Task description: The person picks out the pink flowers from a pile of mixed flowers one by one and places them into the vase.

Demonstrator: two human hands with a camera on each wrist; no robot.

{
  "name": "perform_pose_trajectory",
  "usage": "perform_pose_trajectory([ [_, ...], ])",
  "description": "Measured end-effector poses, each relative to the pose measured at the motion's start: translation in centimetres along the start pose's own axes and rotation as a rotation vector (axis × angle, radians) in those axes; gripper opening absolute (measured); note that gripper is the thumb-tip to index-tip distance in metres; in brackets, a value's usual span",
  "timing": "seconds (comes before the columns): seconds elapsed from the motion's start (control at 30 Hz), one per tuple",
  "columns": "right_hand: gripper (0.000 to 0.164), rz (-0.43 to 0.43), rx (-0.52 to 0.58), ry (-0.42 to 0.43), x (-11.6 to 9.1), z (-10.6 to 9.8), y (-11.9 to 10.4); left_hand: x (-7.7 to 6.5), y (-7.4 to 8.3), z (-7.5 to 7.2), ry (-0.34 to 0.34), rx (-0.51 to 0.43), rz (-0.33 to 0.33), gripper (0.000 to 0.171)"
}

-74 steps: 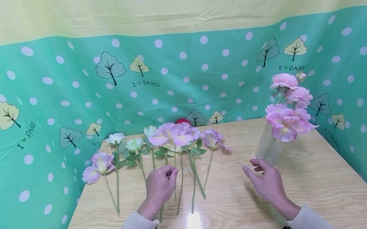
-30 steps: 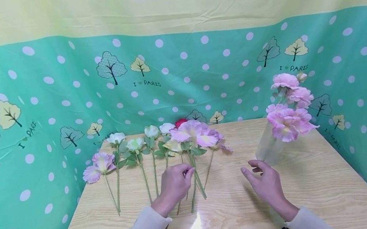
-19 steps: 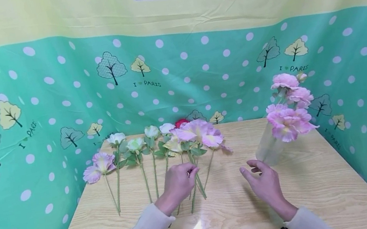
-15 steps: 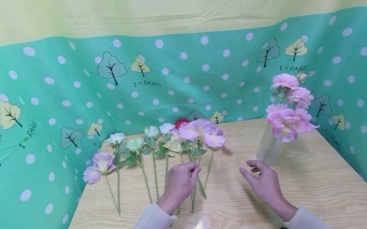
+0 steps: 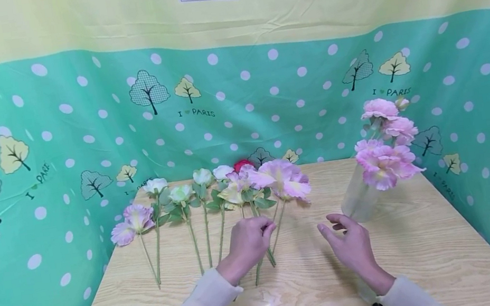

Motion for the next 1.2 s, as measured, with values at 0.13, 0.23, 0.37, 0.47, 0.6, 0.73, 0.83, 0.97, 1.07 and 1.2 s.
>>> perform_pose_trajectory([
  [0.13,0.036,-0.004,0.010,0.001,0.0,0.2,-0.2,0.0,0.4,0.4,-0.008,0.014,0.008,0.012],
  [0.23,0.036,-0.012,0.019,0.001,0.0,0.3,-0.4,0.0,0.7,0.6,-0.007,0.017,0.023,0.012],
  [0.37,0.033,-0.028,0.024,0.012,0.0,0.3,-0.6,0.0,1.1,1.0,-0.002,0.018,0.050,0.009],
  [0.47,0.027,-0.045,0.019,0.014,0.1,0.4,-0.7,0.1,1.4,1.3,-0.007,0.022,0.060,0.007],
  [0.6,0.021,-0.077,0.021,0.009,0.1,0.6,-0.9,0.0,1.6,1.6,-0.009,0.030,0.063,0.008],
  [0.73,0.019,-0.110,0.040,0.013,0.2,0.7,-1.1,-0.1,1.7,1.8,-0.018,0.016,0.071,0.009],
  [0.83,0.017,-0.126,0.054,0.020,0.3,0.8,-1.5,-0.1,1.8,1.9,-0.028,0.012,0.075,0.010],
  [0.97,0.016,-0.151,0.083,0.042,0.6,1.1,-2.0,-0.1,1.9,1.9,-0.021,0.033,0.082,0.011],
  [1.07,0.014,-0.161,0.118,0.066,0.8,1.4,-2.4,-0.1,2.0,2.0,-0.020,0.038,0.083,0.010],
  [1.2,0.012,-0.147,0.164,0.080,0.9,1.6,-3.0,-0.1,2.1,2.1,-0.030,0.034,0.079,0.009],
])
Point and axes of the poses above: each hand's wrist, its own x-axis towards the middle knuckle, its own z-axis out of the palm, y = z × x, the point moved 2 cm from there along x, towards the middle knuckle, and after that the axes turned 15 degrees about -z, right-handed, at the moved point
